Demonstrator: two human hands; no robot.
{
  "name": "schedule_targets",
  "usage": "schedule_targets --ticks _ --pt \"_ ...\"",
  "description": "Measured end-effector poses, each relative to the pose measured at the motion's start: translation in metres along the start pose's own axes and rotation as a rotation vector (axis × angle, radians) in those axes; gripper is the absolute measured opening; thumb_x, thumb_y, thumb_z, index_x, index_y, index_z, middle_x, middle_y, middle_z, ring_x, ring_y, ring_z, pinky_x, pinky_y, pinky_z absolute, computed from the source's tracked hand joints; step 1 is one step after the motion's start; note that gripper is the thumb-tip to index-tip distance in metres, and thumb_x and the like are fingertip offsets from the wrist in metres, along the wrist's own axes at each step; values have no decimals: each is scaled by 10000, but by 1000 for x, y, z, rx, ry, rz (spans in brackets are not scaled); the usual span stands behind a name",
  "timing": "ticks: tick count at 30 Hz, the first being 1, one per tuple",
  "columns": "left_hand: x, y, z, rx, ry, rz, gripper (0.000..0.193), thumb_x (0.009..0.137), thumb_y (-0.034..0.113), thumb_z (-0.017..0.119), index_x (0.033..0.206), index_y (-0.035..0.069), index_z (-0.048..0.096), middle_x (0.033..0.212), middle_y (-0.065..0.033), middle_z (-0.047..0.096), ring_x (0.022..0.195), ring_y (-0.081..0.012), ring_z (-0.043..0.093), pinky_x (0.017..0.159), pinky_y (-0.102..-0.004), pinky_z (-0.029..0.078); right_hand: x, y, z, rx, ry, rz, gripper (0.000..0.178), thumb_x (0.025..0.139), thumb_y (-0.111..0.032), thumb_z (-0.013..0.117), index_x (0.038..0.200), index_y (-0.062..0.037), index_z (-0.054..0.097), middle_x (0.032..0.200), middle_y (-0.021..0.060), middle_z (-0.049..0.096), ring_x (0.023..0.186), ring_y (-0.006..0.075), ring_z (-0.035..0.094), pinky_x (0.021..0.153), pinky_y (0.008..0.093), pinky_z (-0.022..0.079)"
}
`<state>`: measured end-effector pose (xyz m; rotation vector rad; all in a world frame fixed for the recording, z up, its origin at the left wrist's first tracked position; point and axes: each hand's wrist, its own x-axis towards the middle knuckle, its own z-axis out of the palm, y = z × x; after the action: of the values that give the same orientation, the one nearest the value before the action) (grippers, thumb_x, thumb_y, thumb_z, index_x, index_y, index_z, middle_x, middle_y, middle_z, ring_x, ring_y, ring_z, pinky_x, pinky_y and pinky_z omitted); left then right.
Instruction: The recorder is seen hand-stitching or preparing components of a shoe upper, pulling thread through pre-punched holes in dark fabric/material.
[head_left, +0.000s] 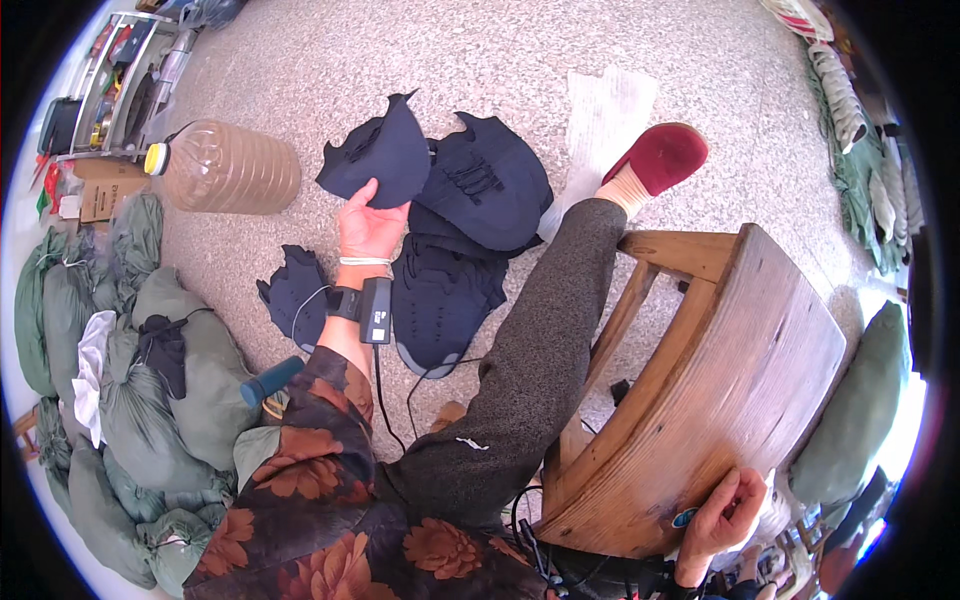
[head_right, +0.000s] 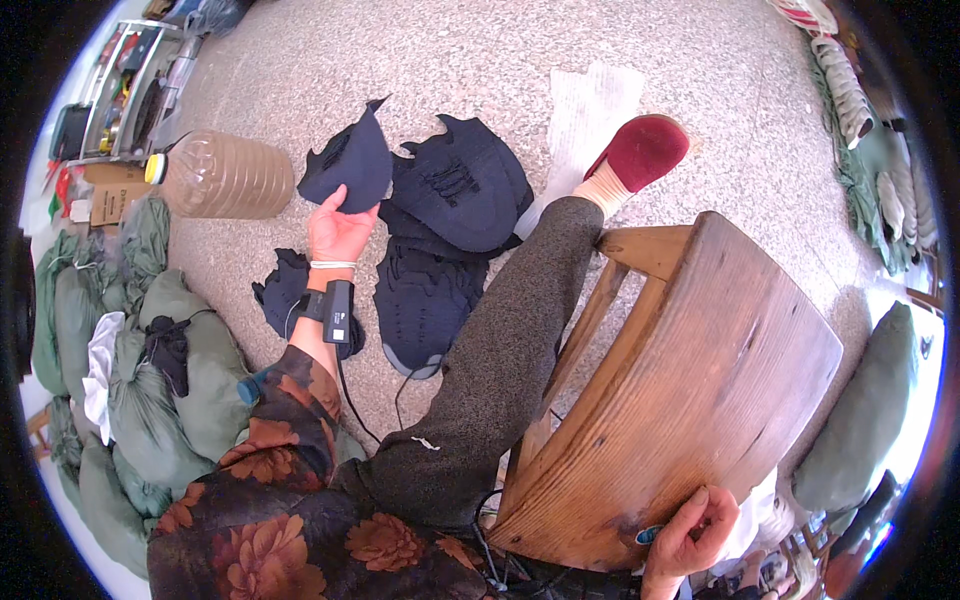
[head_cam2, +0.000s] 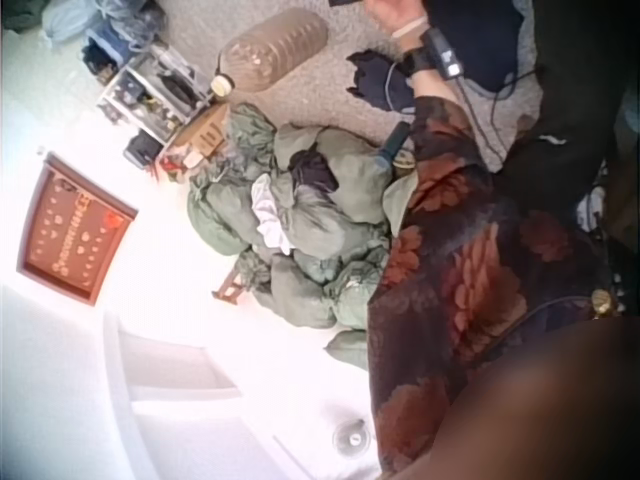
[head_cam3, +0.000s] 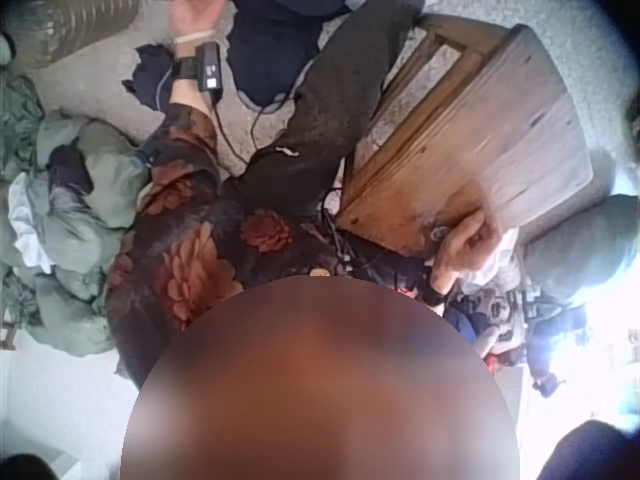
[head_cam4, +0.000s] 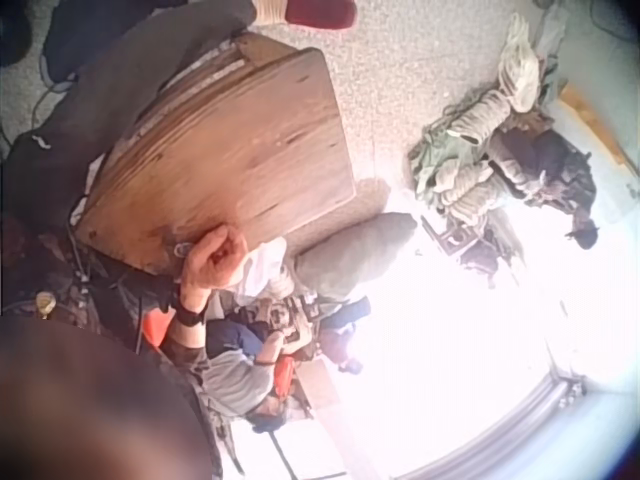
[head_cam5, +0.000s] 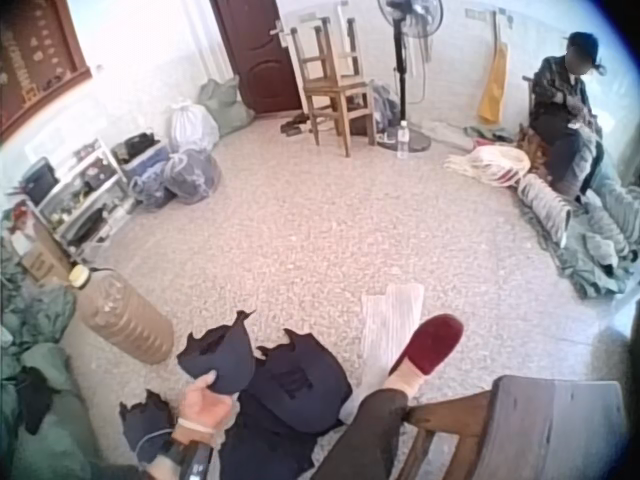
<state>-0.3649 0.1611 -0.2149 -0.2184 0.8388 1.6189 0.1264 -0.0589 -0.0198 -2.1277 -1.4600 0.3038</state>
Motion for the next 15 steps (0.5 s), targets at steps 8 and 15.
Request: schedule_targets --ticks 8,15 --pt "9 -117 -38 -41 187 -155 328 943 52 549 1270 36 541 1339 -131 571 1276 -314 515 1128 -489 370 1 -3 1 6 0 -4 52 976 -45 579 986 6 580 825 -3 519 638 49 369 548 197 298" --pt "8 -157 -48 -66 233 -224 319 976 70 531 1289 12 509 1376 -158 535 1281 -321 511 1129 -470 382 -2 -3 4 10 15 8 63 980 -44 575 1010 12 570 839 -9 509 663 46 390 566 187 304"
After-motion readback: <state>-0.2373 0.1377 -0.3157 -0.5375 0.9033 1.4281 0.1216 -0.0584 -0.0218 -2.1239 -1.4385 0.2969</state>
